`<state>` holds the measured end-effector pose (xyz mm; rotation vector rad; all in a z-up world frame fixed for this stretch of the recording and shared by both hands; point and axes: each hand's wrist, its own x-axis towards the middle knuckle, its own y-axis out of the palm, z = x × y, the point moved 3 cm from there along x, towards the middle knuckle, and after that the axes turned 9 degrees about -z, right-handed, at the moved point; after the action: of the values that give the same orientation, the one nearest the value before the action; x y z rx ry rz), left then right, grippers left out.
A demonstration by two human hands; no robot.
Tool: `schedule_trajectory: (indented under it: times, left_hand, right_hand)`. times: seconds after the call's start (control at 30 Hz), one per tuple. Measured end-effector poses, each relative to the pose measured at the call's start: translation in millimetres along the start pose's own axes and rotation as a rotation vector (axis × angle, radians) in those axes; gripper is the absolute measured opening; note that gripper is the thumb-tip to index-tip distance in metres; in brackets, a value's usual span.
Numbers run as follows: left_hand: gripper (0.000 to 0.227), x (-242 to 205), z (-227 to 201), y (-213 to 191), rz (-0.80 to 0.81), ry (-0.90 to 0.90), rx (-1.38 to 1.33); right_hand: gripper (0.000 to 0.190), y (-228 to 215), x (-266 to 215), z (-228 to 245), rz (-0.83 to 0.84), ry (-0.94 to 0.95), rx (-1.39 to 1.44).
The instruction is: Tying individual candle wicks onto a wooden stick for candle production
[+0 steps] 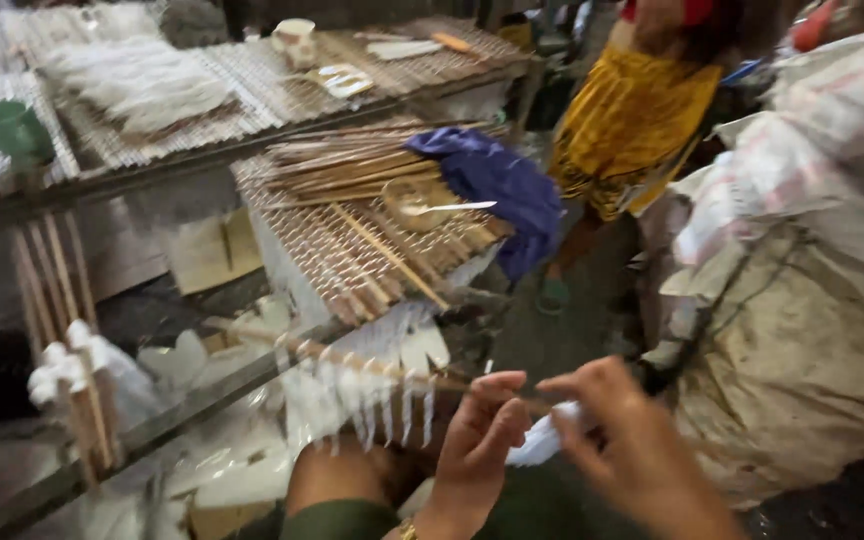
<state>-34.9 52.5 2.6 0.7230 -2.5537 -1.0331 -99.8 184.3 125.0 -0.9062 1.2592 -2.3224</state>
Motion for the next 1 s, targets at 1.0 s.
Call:
schedule_trajectory:
  times: [1.0]
  left_hand:
    - [0.012, -27, -43, -16, -0.069, 0.313, 0.800]
  right_hand:
    - [0.029, 8, -20, 7, 0.089, 0.139, 0.200]
